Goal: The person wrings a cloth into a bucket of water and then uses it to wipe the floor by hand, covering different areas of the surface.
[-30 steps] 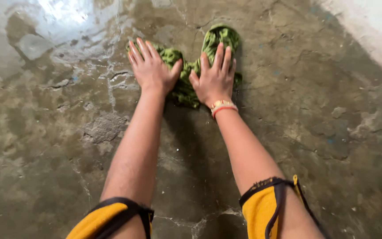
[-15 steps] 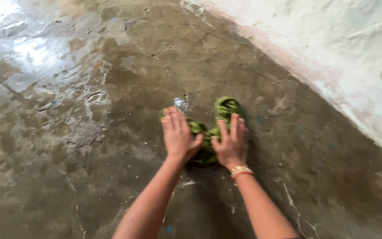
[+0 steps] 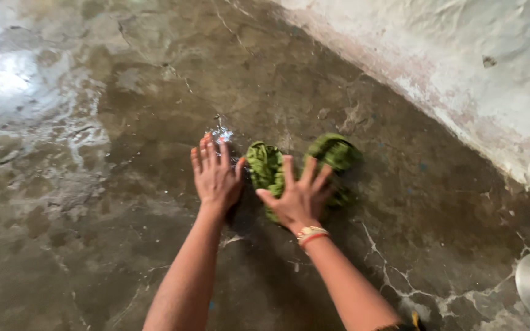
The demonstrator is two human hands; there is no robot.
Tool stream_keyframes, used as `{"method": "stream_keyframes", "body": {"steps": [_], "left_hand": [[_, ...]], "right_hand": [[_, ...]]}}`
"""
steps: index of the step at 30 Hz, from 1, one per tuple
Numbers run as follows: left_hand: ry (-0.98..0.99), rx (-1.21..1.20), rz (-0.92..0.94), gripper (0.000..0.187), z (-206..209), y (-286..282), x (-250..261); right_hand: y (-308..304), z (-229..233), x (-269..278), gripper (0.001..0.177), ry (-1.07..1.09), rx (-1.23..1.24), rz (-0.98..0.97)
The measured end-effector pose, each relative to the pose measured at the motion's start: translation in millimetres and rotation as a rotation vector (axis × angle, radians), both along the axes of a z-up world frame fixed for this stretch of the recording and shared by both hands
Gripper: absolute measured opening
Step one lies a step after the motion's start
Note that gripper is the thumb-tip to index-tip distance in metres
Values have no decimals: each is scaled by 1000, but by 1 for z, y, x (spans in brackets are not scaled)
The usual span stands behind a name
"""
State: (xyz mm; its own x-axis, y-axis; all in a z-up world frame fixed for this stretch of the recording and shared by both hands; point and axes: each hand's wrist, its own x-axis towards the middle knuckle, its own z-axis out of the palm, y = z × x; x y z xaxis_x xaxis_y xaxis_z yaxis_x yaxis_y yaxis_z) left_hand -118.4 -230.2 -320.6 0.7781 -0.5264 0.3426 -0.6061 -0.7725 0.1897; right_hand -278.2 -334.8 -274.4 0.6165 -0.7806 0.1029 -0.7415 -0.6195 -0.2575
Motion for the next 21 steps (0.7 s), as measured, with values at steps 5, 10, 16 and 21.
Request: {"method": "stream_keyframes", "body": {"steps": [5, 10, 16, 21], "left_hand": [[60, -77, -1, 72, -10, 9, -6], [103, -88, -21, 70, 3, 11, -7], [72, -87, -18, 71, 5, 10, -7], [82, -106, -10, 72, 3, 9, -9]], "right_hand": [[-35, -7, 37, 79, -16, -227, 514], [-134, -12, 91, 73, -73, -264, 434], [-241, -17, 7, 65, -66, -329, 172], [-297, -30, -167, 71, -97, -230, -286]]}}
